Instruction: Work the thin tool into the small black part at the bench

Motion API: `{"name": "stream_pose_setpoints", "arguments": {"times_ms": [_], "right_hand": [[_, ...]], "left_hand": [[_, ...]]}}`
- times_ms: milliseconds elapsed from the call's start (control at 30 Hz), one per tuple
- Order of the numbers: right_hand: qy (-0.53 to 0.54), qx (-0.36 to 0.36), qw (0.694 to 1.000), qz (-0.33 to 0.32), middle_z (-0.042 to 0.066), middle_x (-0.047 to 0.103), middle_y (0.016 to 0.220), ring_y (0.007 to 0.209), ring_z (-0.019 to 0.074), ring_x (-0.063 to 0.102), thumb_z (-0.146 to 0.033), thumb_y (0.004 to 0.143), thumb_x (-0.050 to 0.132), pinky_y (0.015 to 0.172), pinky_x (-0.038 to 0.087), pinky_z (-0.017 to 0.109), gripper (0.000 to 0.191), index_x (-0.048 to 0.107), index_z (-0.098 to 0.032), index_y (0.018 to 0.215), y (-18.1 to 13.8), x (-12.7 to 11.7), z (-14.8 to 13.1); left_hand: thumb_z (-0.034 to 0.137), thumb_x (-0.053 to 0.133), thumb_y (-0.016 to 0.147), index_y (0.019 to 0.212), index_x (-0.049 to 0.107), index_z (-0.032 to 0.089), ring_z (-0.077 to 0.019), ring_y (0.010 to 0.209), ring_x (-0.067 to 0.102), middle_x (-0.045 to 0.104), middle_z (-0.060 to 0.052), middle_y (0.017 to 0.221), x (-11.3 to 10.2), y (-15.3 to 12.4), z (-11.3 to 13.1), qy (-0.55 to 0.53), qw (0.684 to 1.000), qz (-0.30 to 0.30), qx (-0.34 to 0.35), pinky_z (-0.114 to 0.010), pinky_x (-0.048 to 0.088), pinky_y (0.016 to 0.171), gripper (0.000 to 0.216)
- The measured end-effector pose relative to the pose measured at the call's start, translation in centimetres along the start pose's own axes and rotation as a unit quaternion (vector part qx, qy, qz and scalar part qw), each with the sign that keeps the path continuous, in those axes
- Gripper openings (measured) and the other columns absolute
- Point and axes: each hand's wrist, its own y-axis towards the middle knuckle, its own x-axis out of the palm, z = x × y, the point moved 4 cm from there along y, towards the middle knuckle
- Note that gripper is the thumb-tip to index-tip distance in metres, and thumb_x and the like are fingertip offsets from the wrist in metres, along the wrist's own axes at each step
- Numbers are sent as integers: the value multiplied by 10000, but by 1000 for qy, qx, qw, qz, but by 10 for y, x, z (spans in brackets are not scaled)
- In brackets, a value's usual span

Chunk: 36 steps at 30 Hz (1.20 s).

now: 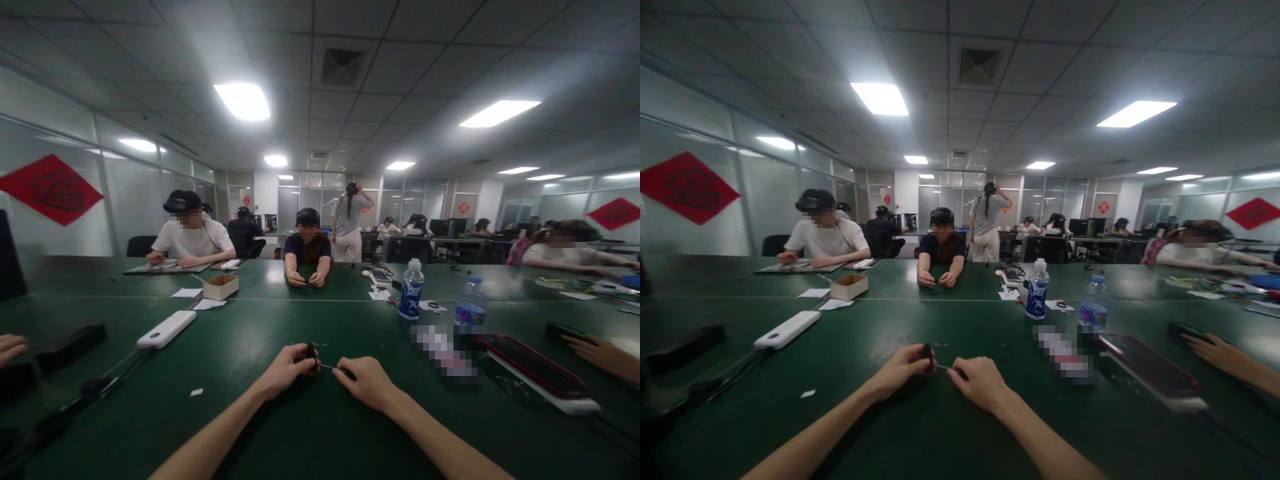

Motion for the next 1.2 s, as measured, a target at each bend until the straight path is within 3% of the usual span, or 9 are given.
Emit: {"name": "stream_pose_setpoints", "arguments": {"times_ms": [267, 867, 1200], "right_hand": [[-8, -17, 1000, -20, 18, 681, 788, 691, 145, 624, -382, 939, 372, 643, 400, 220, 320, 645, -219, 902, -2, -5, -6], [-34, -24, 999, -15, 21, 694, 796, 703, 154, 639, -381, 941, 386, 640, 398, 219, 308, 647, -222, 905, -1, -2, -5], [-33, -12, 999, -10, 29, 693, 806, 719, 167, 639, -406, 940, 369, 640, 399, 234, 331, 643, -223, 910, -1, 1, -2]], "left_hand": [[311, 645, 733, 929, 597, 117, -192, 859, 589, 631, -52, 881, 3, -3, 7, 43, 999, -13, -2, -328, 444, 792, 279], [352, 683, 712, 953, 590, 125, -195, 892, 594, 637, -74, 936, 0, 0, 1, 0, 1000, 15, -11, -346, 443, 830, 344], [298, 636, 746, 945, 590, 132, -185, 867, 580, 625, -55, 921, 3, -1, 5, 43, 999, -17, 11, -318, 448, 792, 263]]}}
